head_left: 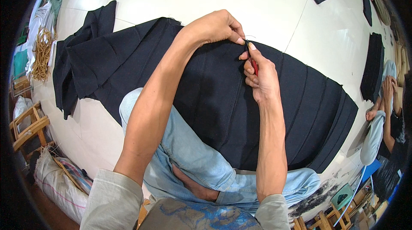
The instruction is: The person sits on the floor and uses red-handled scissors to cut a large piece of black fabric. They repeatedly trim the edges and cut along marked lines to separate the fabric into smaller pieces.
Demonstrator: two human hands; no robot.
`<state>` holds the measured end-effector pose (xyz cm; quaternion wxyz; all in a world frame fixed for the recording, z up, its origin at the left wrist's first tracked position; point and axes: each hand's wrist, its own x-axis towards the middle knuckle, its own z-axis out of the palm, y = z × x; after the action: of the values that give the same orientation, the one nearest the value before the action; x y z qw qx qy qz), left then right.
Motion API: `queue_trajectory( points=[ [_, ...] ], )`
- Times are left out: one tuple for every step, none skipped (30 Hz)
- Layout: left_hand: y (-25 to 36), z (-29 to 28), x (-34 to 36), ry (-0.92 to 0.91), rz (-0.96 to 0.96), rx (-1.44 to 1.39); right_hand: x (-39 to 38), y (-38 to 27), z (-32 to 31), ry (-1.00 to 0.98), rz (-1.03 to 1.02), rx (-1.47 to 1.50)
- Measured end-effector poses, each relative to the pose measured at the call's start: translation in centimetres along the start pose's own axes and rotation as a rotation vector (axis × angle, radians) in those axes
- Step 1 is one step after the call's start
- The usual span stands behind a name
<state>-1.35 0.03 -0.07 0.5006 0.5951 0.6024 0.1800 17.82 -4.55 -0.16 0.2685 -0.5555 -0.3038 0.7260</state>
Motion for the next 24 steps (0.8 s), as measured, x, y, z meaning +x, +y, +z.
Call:
queue_trajectory(
  points=[
    [0.0,0.0,0.0,0.000,0.005,-0.008,0.0,0.0,0.1,0.006,0.006,0.000],
    [0.0,0.0,-0.1,0.000,0.010,-0.016,0.0,-0.1,0.1,0.012,0.011,0.000],
    [-0.1,0.0,0.0,-0.002,0.018,-0.024,0.0,-0.1,0.1,0.018,0.015,-0.001],
    [-0.2,0.2,0.1,-0.006,0.046,-0.002,0.1,-0.1,0.1,0.024,0.018,-0.002],
    [-0.2,0.5,0.3,-0.011,0.076,0.021,0.1,-0.1,0.0,0.031,0.021,-0.002],
    [-0.4,0.4,0.3,-0.010,0.103,0.045,0.1,0.0,0.0,0.020,-0.006,0.063],
    [-0.5,0.4,0.4,0.036,0.095,0.053,0.0,0.3,-0.2,0.009,-0.034,0.129],
    [-0.7,0.4,0.4,0.081,0.087,0.061,-0.1,0.7,-0.4,-0.001,-0.063,0.194],
    [-0.8,0.3,0.6,0.130,0.081,0.066,-0.4,1.1,-0.8,-0.018,-0.122,0.229],
    [-0.6,-0.1,0.7,0.290,0.041,0.067,-0.9,1.3,-0.9,-0.003,-0.139,0.245],
    [-0.3,-0.4,0.9,0.450,0.001,0.067,-1.3,1.5,-1.1,0.011,-0.155,0.260],
    [0.4,-0.8,1.1,0.606,-0.034,0.066,-1.7,1.7,-1.3,0.031,-0.176,0.278],
    [1.8,-2.1,1.1,0.595,-0.145,0.027,-2.0,2.0,-1.5,0.017,-0.190,0.261],
    [1.7,-2.9,1.8,0.558,-0.069,-0.043,-2.2,2.1,-1.7,0.023,-0.190,0.234],
    [1.2,-4.5,2.9,0.531,0.006,-0.108,-2.2,2.1,-1.5,0.016,-0.191,0.206],
    [0.5,-5.7,4.0,0.495,0.078,-0.170,-2.2,2.2,-1.4,0.016,-0.187,0.182],
    [-0.7,-6.4,5.0,0.539,0.110,0.082,-2.0,2.0,-1.2,-0.004,-0.172,0.209],
    [-2.4,-6.6,6.0,0.578,0.132,0.336,-1.9,2.1,-0.9,-0.013,-0.171,0.207],
    [-2.5,-7.1,6.1,0.559,0.158,0.473,-1.6,2.1,-1.1,-0.004,-0.178,0.205],
    [-2.7,-7.6,5.9,0.546,0.183,0.607,-1.4,2.1,-1.0,0.001,-0.185,0.203],
    [-2.4,-7.8,4.8,0.484,0.206,0.628,-1.0,2.1,-1.2,0.032,-0.185,0.209],
    [-2.5,-7.7,3.2,0.422,0.223,0.644,-1.3,1.9,-0.9,0.050,-0.198,0.168],
    [-2.8,-7.1,1.3,0.355,0.195,0.550,-1.7,1.5,-0.5,0.067,-0.210,0.127],
    [-3.0,-6.3,-1.1,0.295,0.163,0.461,-1.9,1.3,0.0,0.076,-0.224,0.087]
  ],
)
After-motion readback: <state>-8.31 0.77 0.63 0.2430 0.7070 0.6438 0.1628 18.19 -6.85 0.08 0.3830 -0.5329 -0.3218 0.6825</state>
